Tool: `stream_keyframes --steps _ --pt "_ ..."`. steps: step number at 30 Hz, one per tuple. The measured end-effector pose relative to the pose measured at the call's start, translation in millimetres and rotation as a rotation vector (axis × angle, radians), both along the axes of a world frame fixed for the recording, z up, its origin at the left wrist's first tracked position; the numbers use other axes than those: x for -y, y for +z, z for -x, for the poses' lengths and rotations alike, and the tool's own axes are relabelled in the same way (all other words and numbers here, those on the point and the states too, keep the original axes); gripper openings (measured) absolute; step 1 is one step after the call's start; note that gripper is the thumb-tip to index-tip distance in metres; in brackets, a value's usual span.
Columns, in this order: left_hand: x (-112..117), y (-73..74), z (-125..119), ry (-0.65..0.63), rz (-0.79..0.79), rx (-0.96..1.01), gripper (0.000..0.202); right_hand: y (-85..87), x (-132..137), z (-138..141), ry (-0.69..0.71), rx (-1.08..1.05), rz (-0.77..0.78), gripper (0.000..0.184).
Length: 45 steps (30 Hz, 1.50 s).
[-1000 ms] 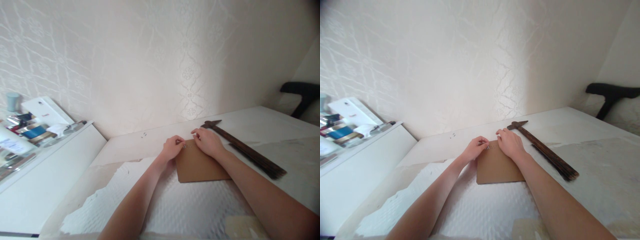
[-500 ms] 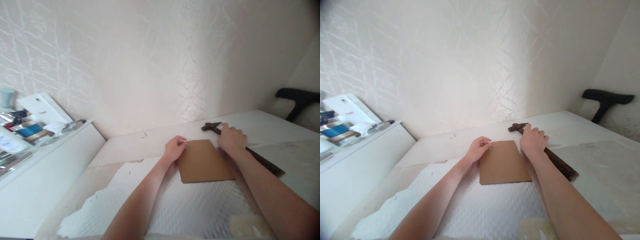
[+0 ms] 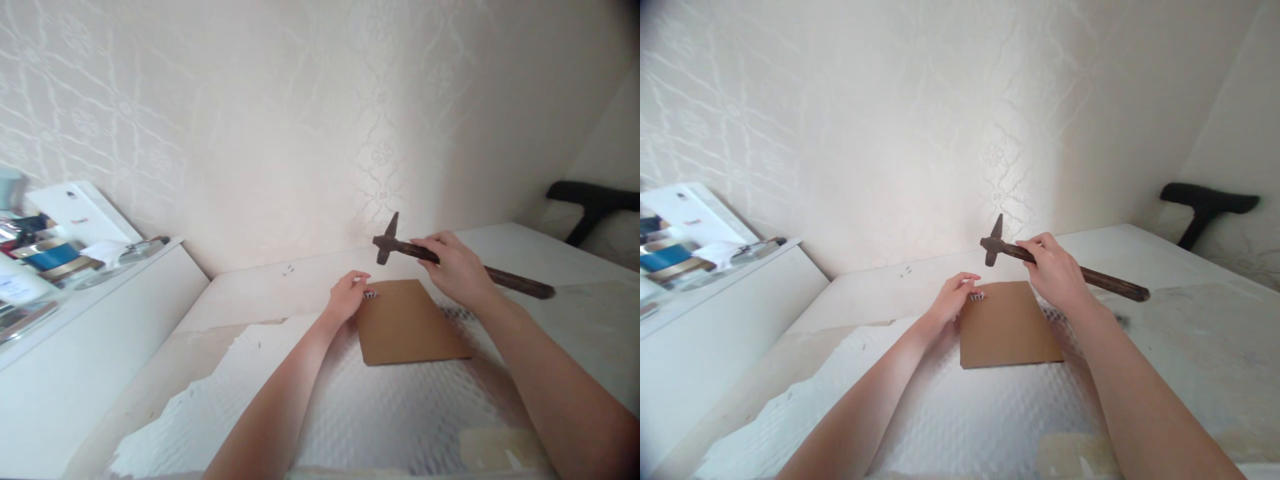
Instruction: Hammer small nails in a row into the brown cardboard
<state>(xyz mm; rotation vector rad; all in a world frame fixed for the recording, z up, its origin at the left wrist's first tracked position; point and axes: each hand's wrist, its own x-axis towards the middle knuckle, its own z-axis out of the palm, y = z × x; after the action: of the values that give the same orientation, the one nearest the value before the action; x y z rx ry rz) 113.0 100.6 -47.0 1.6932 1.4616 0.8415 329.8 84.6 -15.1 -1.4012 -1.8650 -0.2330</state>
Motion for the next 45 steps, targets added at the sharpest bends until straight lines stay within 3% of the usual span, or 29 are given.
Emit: stream_keyframes --steps 3,6,15,32,45 --pt "-1.2 -0.5 0.5 -0.002 0.011 0.013 0.029 -1.8 -1.0 1.0 0.21 0.038 0.004 0.03" --pt "-2.1 -1.1 0.9 -0.015 0.007 0.04 0.03 -0.3 0.1 2.2 0.306 0.066 0.019 0.029" --pt "0.4 2.3 0.4 -0.011 0.014 0.04 0.031 3.6 4.4 0.3 0.248 0.115 0.091 0.032" --pt "-8.7 -9.6 3.6 -0.005 -0.024 0.073 0.024 8.3 10.2 5.8 0.202 0.156 0.196 0.038" --pt "-6.8 -7.5 2.9 -0.007 -0.007 0.072 0.025 7.9 10.3 4.9 0.215 0.153 0.152 0.037"
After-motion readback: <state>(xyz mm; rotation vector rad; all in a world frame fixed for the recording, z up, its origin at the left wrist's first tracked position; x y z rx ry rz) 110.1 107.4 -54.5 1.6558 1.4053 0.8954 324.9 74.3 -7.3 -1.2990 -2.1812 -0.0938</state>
